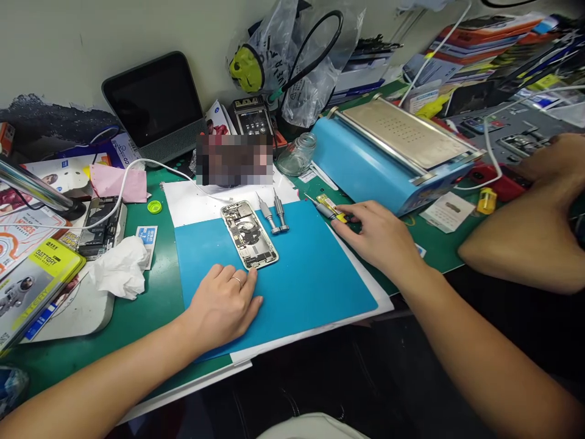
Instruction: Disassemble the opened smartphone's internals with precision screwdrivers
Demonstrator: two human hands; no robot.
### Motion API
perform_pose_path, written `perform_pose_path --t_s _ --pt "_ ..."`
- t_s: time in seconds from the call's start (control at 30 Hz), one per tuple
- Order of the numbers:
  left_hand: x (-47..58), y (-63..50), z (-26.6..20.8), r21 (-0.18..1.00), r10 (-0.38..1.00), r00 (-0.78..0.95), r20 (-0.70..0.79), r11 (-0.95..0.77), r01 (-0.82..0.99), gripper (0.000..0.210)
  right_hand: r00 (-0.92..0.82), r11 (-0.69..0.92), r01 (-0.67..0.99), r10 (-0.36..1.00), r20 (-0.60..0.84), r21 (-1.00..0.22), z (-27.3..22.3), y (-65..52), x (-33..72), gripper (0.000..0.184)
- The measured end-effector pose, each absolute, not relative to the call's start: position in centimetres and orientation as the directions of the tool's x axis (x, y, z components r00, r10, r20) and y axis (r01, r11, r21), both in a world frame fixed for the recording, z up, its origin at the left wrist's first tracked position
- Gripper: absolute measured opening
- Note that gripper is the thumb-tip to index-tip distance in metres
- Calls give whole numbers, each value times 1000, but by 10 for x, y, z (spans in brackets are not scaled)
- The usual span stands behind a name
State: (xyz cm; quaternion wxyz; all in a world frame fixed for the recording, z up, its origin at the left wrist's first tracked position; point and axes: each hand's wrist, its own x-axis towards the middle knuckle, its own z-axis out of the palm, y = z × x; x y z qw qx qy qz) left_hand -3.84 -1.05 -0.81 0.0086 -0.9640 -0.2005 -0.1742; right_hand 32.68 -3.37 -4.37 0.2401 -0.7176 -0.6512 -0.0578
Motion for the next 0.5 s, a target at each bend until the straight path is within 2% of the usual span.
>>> perform_pose_path --t_s 0.23,0.5 --pt "-39 -12 -10 56 388 860 331 -918 393 42 211 -161 971 926 312 -178 -28 -32 313 34" --pt "-38 -11 -10 52 381 861 336 -921 387 42 158 -138 987 939 305 -84 -27 -36 313 25"
